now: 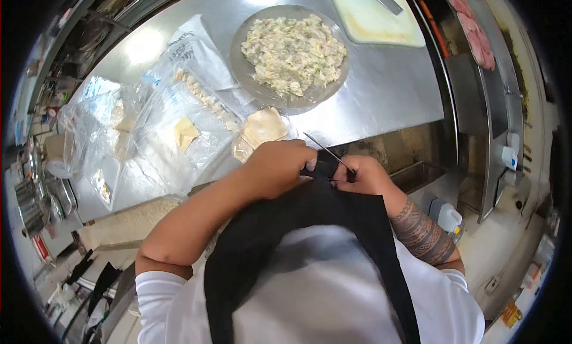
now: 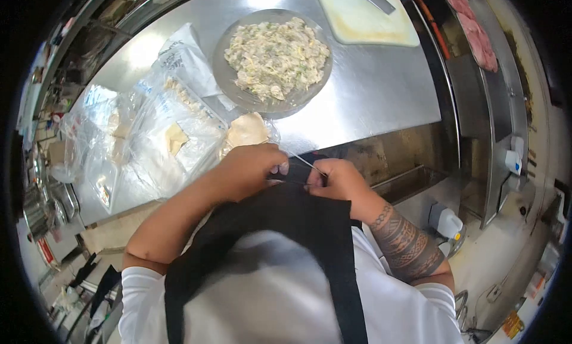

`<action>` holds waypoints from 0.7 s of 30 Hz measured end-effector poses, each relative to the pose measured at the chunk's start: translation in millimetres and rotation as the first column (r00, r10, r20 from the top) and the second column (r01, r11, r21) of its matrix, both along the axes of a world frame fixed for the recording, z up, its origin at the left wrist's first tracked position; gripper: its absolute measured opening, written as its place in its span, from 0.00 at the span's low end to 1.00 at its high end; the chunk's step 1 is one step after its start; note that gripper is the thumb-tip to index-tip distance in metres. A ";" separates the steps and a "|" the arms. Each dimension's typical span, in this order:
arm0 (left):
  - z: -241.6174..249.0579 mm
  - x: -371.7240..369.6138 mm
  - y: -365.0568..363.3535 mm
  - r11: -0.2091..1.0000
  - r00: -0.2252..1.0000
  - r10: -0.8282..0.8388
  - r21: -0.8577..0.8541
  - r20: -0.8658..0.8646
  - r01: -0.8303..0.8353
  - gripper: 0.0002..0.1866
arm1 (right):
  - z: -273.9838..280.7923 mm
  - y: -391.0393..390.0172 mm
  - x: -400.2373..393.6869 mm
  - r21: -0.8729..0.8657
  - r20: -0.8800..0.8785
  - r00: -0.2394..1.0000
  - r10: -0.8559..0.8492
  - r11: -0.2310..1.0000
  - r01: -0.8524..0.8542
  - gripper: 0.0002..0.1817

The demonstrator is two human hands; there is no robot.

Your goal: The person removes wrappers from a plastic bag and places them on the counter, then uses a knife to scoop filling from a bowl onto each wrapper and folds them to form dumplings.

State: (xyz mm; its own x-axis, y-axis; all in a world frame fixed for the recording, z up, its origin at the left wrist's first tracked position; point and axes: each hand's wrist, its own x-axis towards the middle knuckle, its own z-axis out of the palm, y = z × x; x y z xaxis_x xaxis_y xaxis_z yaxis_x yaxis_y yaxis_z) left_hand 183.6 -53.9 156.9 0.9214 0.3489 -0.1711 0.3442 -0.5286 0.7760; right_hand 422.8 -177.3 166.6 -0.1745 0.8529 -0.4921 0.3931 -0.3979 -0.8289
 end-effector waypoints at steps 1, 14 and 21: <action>4.7 -11.6 8.3 0.983 0.999 0.035 -0.182 0.014 -0.032 0.20 | 1.6 2.8 8.3 -0.033 -0.106 0.994 0.033 0.999 -0.037 0.03; -62.5 -156.2 -5.2 -0.005 0.192 0.945 -0.599 -0.263 -0.800 0.12 | -39.4 108.9 3.3 0.233 0.167 0.985 0.037 0.970 -0.075 0.07; -77.7 -131.5 -37.9 0.237 0.317 0.935 -0.380 -0.161 -0.894 0.10 | -130.7 116.9 -95.7 0.344 0.265 0.930 0.254 0.876 -0.337 0.09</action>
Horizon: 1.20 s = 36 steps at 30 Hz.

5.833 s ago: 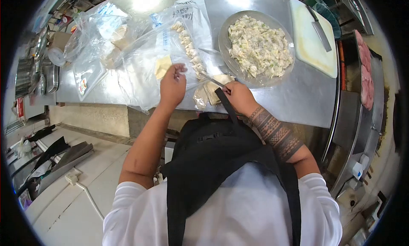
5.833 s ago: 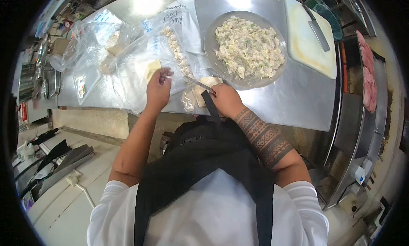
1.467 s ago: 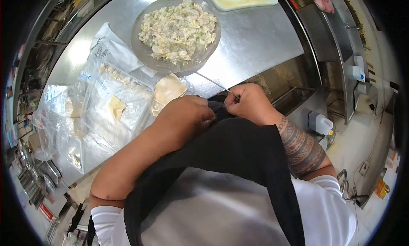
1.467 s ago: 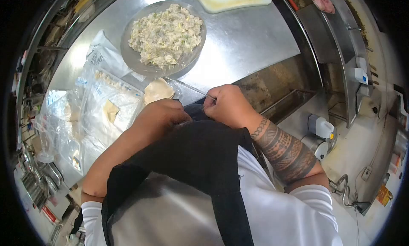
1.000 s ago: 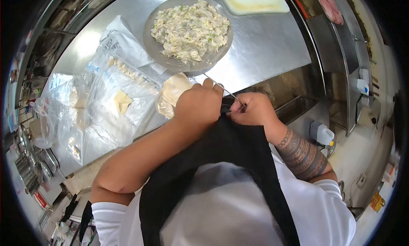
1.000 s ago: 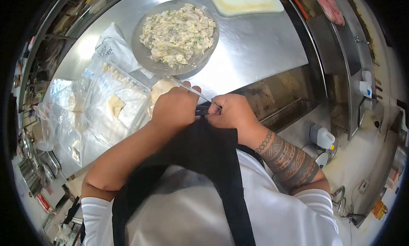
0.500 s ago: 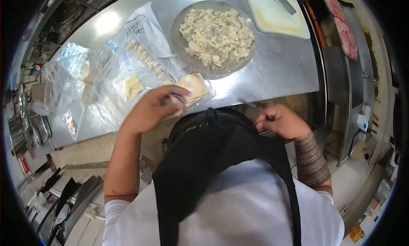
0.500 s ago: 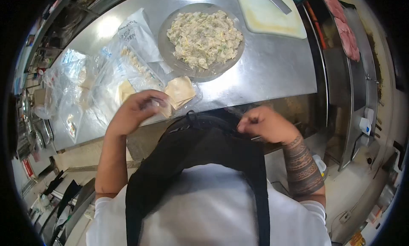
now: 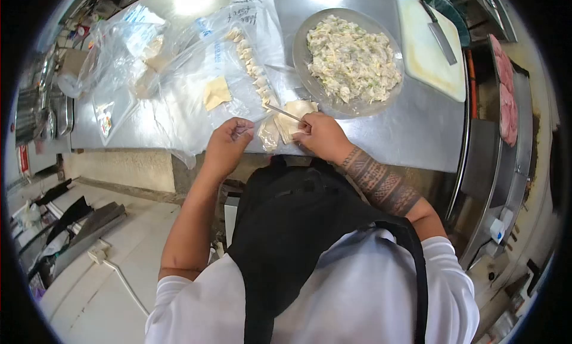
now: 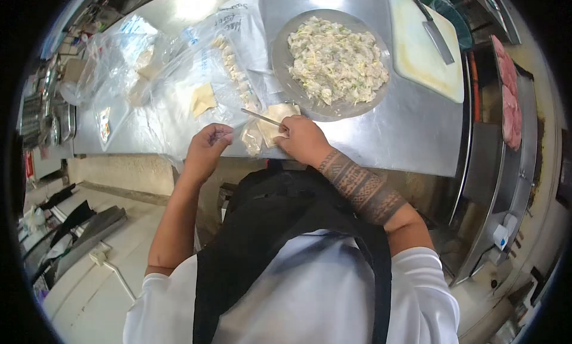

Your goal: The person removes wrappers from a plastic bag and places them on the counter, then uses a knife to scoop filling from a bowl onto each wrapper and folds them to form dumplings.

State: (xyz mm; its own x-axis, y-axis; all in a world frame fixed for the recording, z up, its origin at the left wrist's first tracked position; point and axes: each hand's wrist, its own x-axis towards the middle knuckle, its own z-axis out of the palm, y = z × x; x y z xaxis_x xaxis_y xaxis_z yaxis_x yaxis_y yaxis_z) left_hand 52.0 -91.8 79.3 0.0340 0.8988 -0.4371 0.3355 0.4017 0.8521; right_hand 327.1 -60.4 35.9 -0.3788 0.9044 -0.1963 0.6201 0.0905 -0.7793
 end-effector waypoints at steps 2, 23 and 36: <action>1.0 9.7 -9.4 0.999 0.999 -0.029 -0.013 -0.020 0.029 0.10 | -8.9 -1.1 -7.9 0.067 0.093 0.996 0.000 0.998 -0.007 0.11; -52.1 66.0 -17.4 0.775 0.915 -0.241 0.503 -0.324 0.382 0.10 | -23.3 1.8 -2.7 -0.173 -0.131 0.977 -0.169 0.974 0.145 0.13; -63.6 89.4 -0.6 0.947 0.972 -0.014 0.309 -0.236 0.089 0.12 | 0.1 -5.5 2.9 -0.147 -0.233 0.956 -0.180 0.978 0.148 0.11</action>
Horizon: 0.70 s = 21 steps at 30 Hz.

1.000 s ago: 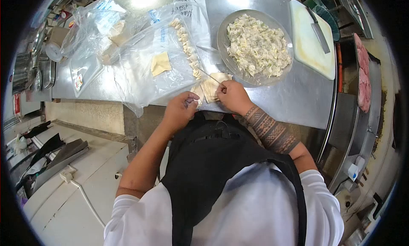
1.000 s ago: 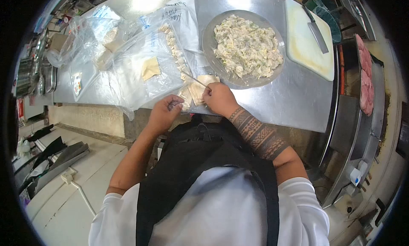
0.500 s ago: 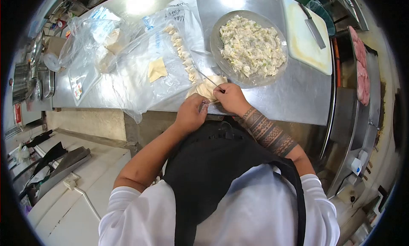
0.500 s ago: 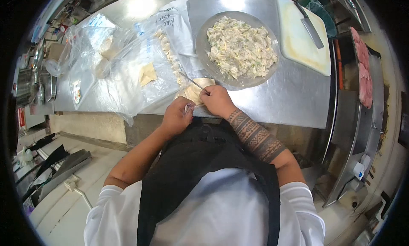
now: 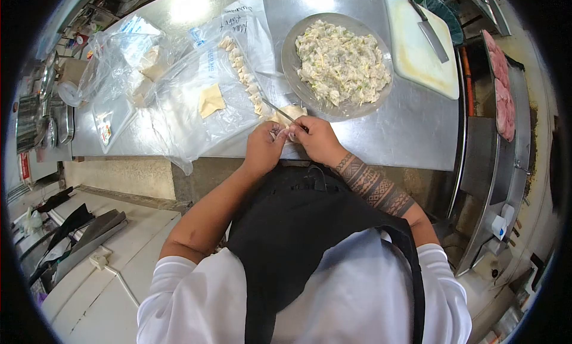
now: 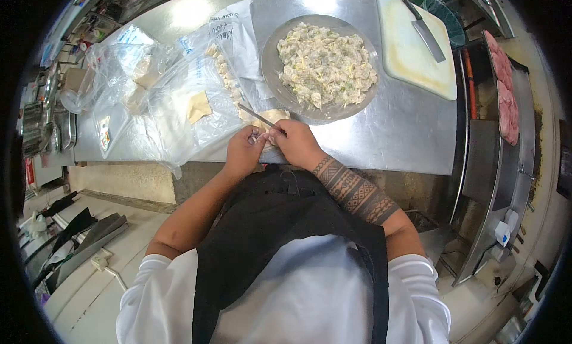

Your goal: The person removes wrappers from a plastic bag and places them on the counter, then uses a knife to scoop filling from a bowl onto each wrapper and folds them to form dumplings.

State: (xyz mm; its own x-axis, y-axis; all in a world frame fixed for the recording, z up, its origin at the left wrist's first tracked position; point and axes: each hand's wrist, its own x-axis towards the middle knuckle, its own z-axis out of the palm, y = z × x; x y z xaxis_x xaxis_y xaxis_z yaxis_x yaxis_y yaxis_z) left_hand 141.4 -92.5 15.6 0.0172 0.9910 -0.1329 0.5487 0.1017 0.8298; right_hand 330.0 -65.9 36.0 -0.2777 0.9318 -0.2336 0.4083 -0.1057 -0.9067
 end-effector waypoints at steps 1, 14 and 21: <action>1.1 -0.1 1.2 1.000 1.000 -0.003 -0.002 0.008 0.003 0.12 | 5.4 0.4 0.2 0.038 0.041 0.999 -0.019 0.999 0.017 0.11; 15.6 -4.5 -2.2 0.664 0.541 0.495 -0.697 0.680 0.269 0.31 | 74.9 22.5 44.8 -0.007 -0.018 0.993 0.116 0.993 -0.117 0.11; 40.8 25.7 25.8 0.778 0.500 0.296 -0.509 0.814 0.367 0.21 | 120.8 14.4 90.7 0.234 0.012 0.992 0.122 0.965 -0.122 0.16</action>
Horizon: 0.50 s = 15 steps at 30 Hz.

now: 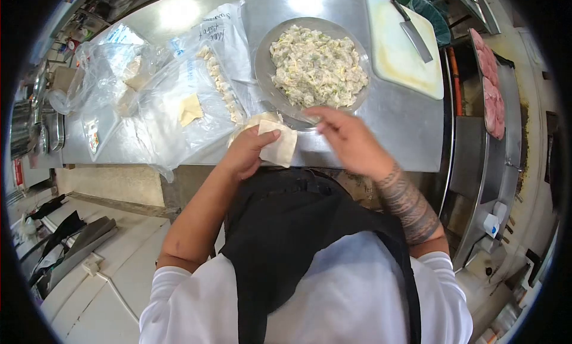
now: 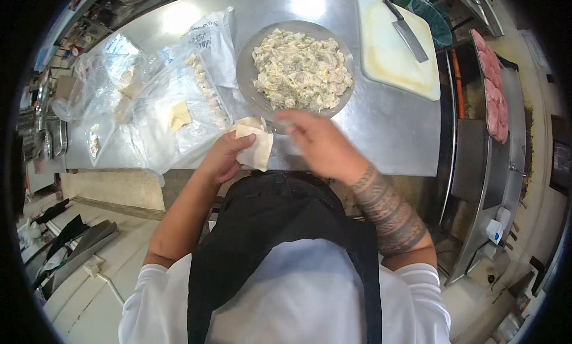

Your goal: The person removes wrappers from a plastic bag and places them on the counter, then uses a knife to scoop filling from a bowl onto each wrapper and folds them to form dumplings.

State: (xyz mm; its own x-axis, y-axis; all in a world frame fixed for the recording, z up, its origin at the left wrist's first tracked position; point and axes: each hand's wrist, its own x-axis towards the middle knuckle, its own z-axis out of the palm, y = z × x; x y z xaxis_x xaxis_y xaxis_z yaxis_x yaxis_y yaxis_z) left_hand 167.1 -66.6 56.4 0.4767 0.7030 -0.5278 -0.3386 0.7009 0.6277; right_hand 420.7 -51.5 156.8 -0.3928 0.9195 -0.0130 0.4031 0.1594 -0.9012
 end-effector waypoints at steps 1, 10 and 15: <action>1.9 1.8 1.1 0.999 0.999 0.036 0.003 -0.036 -0.036 0.18 | 1.5 6.2 19.5 0.029 0.178 0.984 -0.005 1.000 0.000 0.17; -25.0 49.5 -7.2 0.900 0.921 0.373 -0.198 -0.115 -0.389 0.20 | -24.3 33.9 57.9 -0.008 0.754 0.643 0.134 0.981 -0.196 0.21; -37.0 66.9 -11.4 0.854 0.883 0.467 -0.234 -0.051 -0.465 0.20 | -15.1 40.3 66.7 -0.105 0.771 0.586 0.248 0.958 -0.266 0.21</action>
